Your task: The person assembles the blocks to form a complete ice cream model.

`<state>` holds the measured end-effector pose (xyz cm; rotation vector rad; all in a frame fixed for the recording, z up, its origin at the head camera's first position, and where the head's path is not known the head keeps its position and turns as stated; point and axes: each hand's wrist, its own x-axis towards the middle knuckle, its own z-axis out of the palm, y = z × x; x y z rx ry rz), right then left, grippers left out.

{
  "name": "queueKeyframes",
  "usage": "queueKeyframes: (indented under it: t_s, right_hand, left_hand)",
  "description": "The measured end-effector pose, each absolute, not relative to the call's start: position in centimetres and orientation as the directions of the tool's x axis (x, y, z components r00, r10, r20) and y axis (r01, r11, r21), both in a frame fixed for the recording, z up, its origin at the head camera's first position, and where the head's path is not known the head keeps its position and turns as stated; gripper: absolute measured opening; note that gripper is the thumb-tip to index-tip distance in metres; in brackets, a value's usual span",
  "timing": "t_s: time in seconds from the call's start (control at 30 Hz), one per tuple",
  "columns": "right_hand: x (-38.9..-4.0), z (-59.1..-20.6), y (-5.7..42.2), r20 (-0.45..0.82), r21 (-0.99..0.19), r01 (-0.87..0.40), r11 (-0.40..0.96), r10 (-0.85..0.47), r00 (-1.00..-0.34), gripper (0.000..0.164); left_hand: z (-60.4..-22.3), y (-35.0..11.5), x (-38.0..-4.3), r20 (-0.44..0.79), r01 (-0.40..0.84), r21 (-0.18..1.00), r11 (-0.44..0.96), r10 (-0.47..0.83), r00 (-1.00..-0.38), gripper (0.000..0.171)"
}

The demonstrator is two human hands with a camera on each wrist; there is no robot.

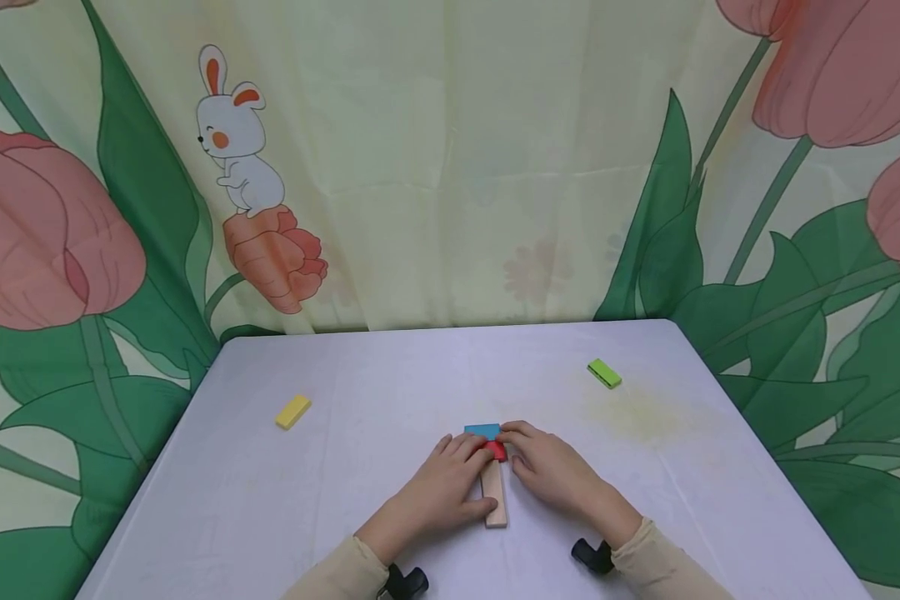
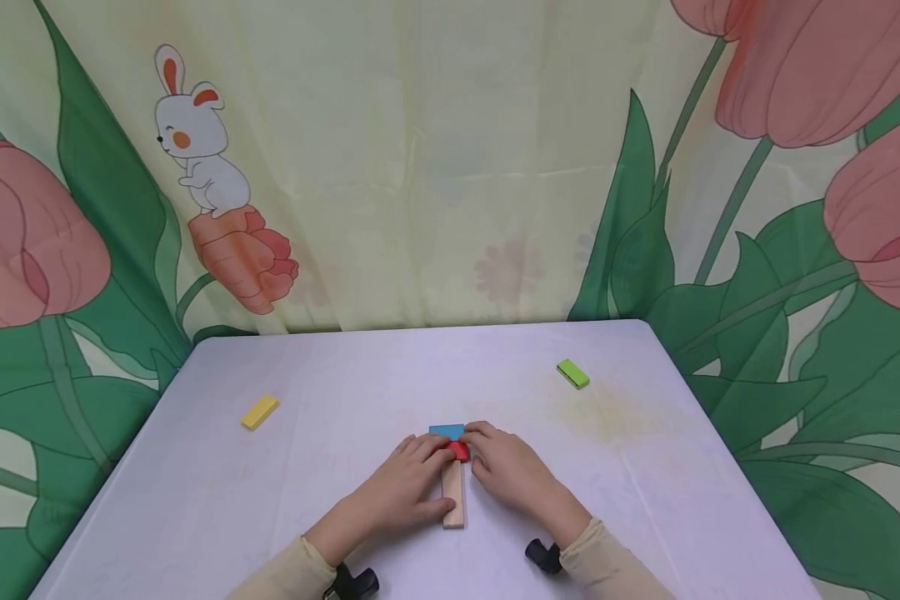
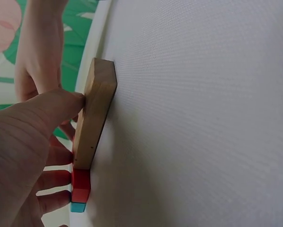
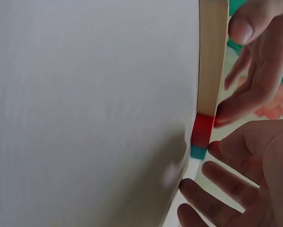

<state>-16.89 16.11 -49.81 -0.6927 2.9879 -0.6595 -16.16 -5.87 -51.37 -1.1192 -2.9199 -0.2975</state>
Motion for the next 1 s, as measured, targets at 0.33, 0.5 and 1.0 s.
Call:
queueKeyframes:
  t_s: [0.33, 0.5, 1.0]
  right_hand:
    - [-19.1, -49.6, 19.4, 0.113, -0.36, -0.374, 0.855, -0.358, -0.927, 0.029]
    - [-21.1, -49.3, 21.5, 0.169, -0.325, -0.371, 0.87, -0.333, -0.928, 0.026]
    - [-24.6, -48.5, 28.2, 0.105, -0.279, -0.176, 0.944, -0.152, -0.983, 0.043]
  left_hand:
    - [-50.7, -5.7, -16.2, -0.002, 0.651, 0.16, 0.742, 0.66, -0.752, 0.065]
    - [-50.5, -5.8, -16.2, -0.012, 0.646, 0.171, 0.744, 0.657, -0.754, 0.065]
    - [-50.7, -5.6, -16.1, -0.004, 0.638, 0.146, 0.756, 0.646, -0.764, 0.066]
